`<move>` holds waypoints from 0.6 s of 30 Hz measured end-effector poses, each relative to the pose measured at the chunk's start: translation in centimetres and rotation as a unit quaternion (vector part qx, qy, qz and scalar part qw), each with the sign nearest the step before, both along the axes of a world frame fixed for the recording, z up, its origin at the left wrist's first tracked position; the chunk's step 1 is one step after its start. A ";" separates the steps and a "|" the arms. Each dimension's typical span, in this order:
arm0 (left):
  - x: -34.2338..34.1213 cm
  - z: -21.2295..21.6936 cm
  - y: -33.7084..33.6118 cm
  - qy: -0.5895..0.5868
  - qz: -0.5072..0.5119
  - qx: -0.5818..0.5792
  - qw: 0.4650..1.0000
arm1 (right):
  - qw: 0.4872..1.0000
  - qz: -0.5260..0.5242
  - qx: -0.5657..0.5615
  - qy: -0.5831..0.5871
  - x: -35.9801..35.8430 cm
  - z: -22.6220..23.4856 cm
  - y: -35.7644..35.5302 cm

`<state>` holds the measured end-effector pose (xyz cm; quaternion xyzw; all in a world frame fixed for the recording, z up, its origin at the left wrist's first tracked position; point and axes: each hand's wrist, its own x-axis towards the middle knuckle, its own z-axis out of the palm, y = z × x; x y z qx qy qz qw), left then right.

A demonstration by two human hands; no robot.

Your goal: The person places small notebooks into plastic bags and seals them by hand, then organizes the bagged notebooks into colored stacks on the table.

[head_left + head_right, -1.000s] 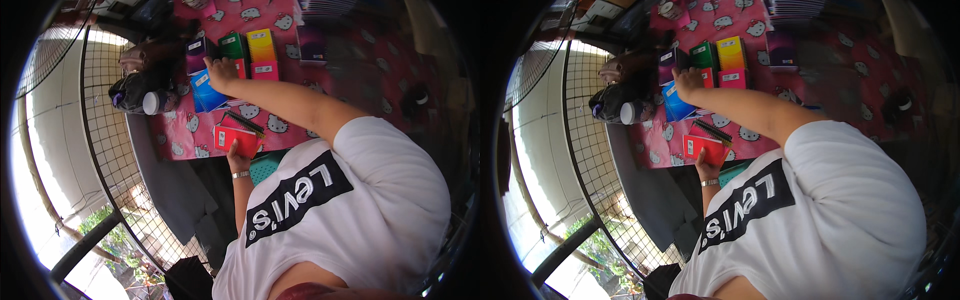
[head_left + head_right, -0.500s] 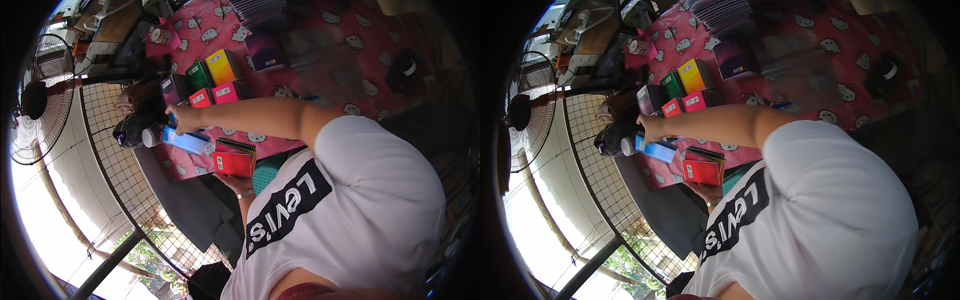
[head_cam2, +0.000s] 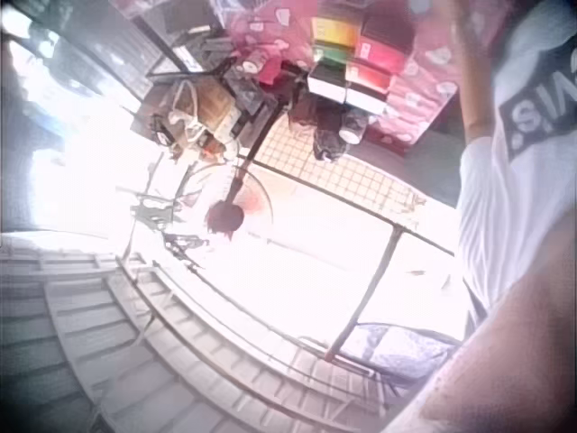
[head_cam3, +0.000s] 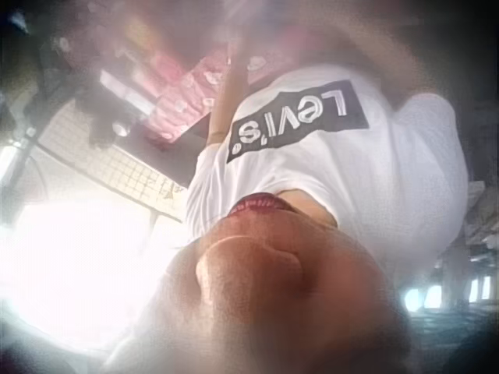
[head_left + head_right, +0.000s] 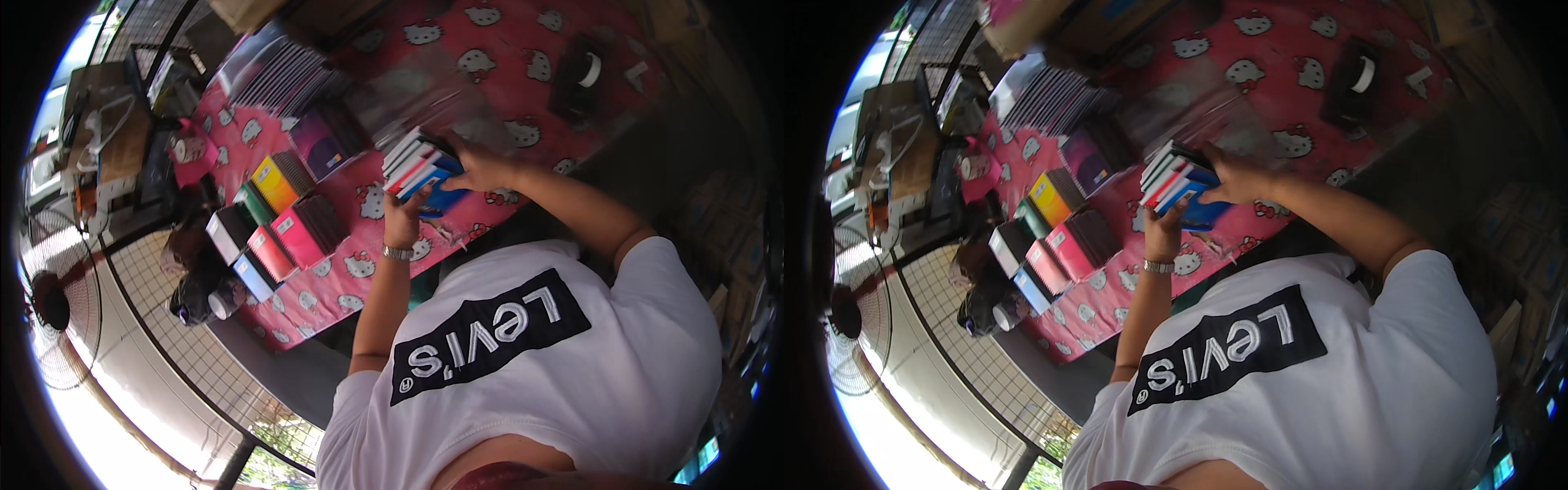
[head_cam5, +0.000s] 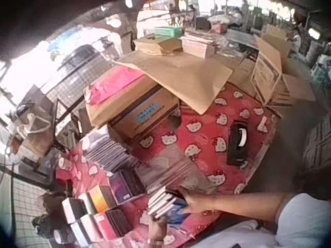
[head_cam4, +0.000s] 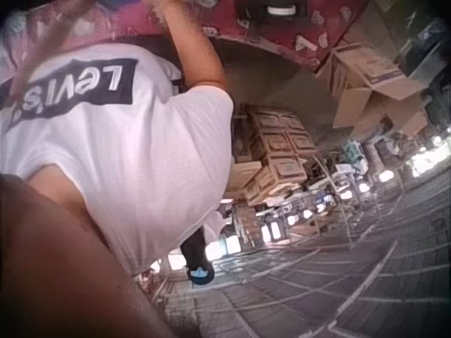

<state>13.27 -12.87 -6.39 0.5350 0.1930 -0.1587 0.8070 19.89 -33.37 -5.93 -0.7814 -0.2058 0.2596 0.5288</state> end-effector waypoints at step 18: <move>6.4 -9.6 -3.5 -0.296 -0.175 0.317 0.884 | 0.980 -0.108 0.083 -0.142 3.4 -11.8 -2.3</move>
